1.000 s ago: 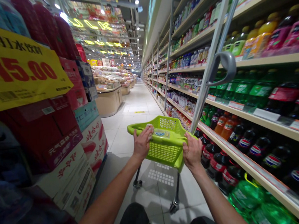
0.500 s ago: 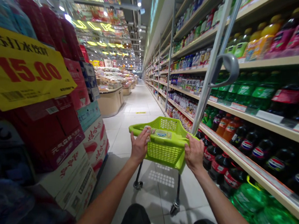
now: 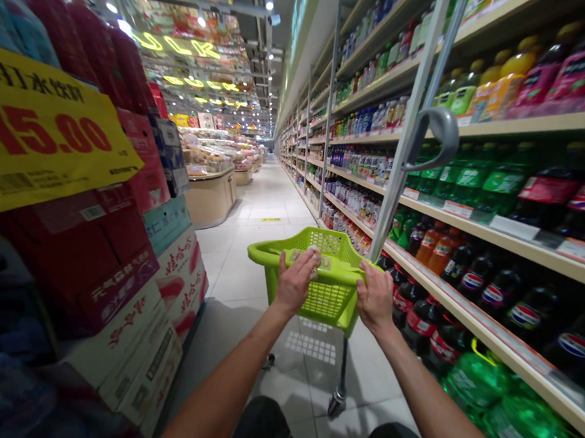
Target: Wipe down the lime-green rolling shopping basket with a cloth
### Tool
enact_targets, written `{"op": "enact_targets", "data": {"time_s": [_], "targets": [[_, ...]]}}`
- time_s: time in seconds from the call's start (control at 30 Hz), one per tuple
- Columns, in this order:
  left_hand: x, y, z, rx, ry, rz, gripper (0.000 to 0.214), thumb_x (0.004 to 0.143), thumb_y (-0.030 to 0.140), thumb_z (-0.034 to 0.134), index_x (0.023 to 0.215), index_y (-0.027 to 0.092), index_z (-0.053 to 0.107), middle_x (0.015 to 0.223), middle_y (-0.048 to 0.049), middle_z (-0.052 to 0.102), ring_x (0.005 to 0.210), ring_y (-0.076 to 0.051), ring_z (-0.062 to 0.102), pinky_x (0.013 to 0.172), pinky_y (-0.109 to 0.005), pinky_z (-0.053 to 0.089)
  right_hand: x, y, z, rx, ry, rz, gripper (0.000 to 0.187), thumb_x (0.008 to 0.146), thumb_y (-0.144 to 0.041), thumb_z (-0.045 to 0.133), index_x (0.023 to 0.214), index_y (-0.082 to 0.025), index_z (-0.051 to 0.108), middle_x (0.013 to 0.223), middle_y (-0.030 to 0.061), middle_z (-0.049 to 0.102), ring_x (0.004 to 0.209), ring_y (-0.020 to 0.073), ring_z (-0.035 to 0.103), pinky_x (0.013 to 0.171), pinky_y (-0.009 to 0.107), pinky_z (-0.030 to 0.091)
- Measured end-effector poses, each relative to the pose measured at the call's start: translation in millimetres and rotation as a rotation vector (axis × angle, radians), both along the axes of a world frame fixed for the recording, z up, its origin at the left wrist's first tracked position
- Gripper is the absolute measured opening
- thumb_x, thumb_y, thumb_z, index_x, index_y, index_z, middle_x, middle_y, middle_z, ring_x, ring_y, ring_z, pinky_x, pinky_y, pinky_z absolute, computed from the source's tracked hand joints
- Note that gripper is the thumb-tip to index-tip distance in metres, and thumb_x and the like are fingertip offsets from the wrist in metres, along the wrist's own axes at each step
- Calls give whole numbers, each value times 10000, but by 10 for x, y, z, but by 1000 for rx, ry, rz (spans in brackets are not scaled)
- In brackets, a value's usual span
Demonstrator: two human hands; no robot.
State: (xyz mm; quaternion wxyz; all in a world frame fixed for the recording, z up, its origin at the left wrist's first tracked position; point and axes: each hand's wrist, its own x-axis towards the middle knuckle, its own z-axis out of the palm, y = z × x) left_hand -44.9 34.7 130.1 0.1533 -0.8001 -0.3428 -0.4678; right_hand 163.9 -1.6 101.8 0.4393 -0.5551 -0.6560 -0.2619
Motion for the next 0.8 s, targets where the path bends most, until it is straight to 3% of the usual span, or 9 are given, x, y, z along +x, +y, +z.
{"op": "enact_targets", "data": {"time_s": [0.13,0.2,0.4,0.47,0.6,0.67,0.8], "targets": [[-215,149,71,-119,-200,149,367,753,74,388,1066,205,529,1177,-72,569,1112,-197,502,1058,-515,77,-38,-23,31,3,41,-11,433,861,-302,266,1251,-164,391,1039,87,590,1023,209,479,965,450,232],[-186,161,93,-166,-277,183,362,742,71,397,1051,200,535,1166,-73,577,1111,-209,502,1047,-536,113,-85,-23,42,14,66,-27,430,860,-302,265,1245,-168,401,1023,85,594,1016,214,481,965,465,224],[292,-89,97,-138,-15,-72,347,790,107,391,1089,234,513,1198,-43,557,1098,-159,509,1076,-481,57,-70,-19,25,25,29,-14,435,866,-318,276,1256,-164,393,1023,93,599,1013,224,484,962,467,232],[225,-90,106,-139,0,-74,349,791,105,387,1092,231,511,1207,-49,550,1102,-161,507,1074,-488,36,-30,-22,18,24,15,-1,438,867,-318,279,1262,-161,385,1036,93,595,1021,217,481,966,456,236],[-9,4,137,-184,-168,97,349,773,87,382,1065,217,522,1186,-68,563,1117,-197,498,1052,-545,57,-37,-27,30,16,54,-16,437,869,-321,262,1249,-154,398,1040,92,589,1031,212,474,970,459,232],[70,-23,141,-184,-165,101,348,776,85,385,1068,218,521,1182,-65,567,1117,-195,497,1055,-537,67,-76,-28,41,19,73,-35,438,869,-326,257,1240,-150,409,1026,94,593,1025,217,475,969,471,224],[428,-188,108,-104,22,-66,344,811,113,372,1107,230,501,1213,-49,544,1129,-158,485,1076,-476,16,-105,-39,45,23,56,-28,433,867,-328,265,1237,-160,415,1029,91,595,1013,220,481,966,468,230]]}}
